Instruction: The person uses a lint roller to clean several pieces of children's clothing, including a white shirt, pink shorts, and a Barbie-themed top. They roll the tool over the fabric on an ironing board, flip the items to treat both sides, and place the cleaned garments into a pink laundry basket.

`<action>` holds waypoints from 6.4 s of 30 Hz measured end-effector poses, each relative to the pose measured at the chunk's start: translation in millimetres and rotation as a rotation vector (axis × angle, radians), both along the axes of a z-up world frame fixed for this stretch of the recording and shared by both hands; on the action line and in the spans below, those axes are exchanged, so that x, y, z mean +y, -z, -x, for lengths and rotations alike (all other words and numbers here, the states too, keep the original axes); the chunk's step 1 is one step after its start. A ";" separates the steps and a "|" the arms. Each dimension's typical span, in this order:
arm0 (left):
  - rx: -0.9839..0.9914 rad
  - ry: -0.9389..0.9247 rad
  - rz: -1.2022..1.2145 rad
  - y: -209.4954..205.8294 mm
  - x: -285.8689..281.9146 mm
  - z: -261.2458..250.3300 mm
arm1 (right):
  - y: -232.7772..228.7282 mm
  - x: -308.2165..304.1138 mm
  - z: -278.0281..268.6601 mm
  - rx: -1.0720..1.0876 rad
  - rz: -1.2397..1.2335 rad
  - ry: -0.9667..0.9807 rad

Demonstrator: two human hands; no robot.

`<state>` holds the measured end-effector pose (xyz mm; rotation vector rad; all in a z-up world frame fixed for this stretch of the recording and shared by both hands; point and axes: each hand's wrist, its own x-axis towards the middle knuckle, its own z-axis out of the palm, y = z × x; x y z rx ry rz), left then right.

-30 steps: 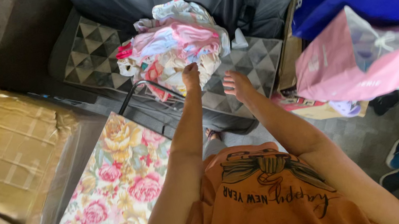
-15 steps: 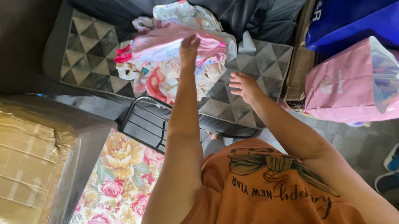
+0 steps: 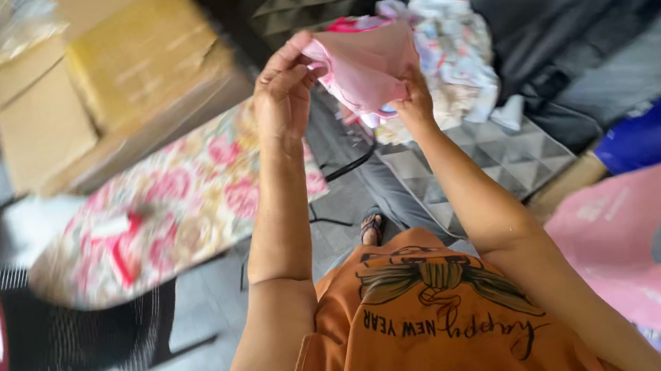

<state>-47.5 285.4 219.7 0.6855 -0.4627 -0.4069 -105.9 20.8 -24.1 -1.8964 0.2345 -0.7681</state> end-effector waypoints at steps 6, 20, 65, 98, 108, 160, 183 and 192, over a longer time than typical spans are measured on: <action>-0.006 -0.518 -0.143 37.8 149.6 30.4 | -61.4 148.5 -14.3 0.377 -0.846 -0.868; 0.349 -1.125 -0.248 220.3 450.4 86.7 | -64.9 344.1 -31.0 1.117 -0.769 -1.507; 0.628 -0.626 -0.315 251.8 424.2 76.7 | -35.8 484.2 -5.3 0.993 -0.734 -1.164; 0.600 -0.661 -0.440 258.3 410.5 99.4 | -11.1 476.1 -30.0 0.739 -0.024 -1.518; 0.644 -0.728 0.036 258.2 426.2 98.7 | 33.1 479.1 -56.3 0.757 -0.941 -1.027; 0.259 -1.544 -1.836 208.0 552.3 288.7 | -94.8 659.0 33.3 1.580 -1.261 -1.914; 0.583 -0.566 -1.292 219.9 552.2 299.8 | -30.4 665.4 -18.5 1.350 -0.606 -2.068; 0.716 -0.903 -0.410 250.2 587.4 327.0 | -51.5 660.6 9.6 1.376 0.349 -2.209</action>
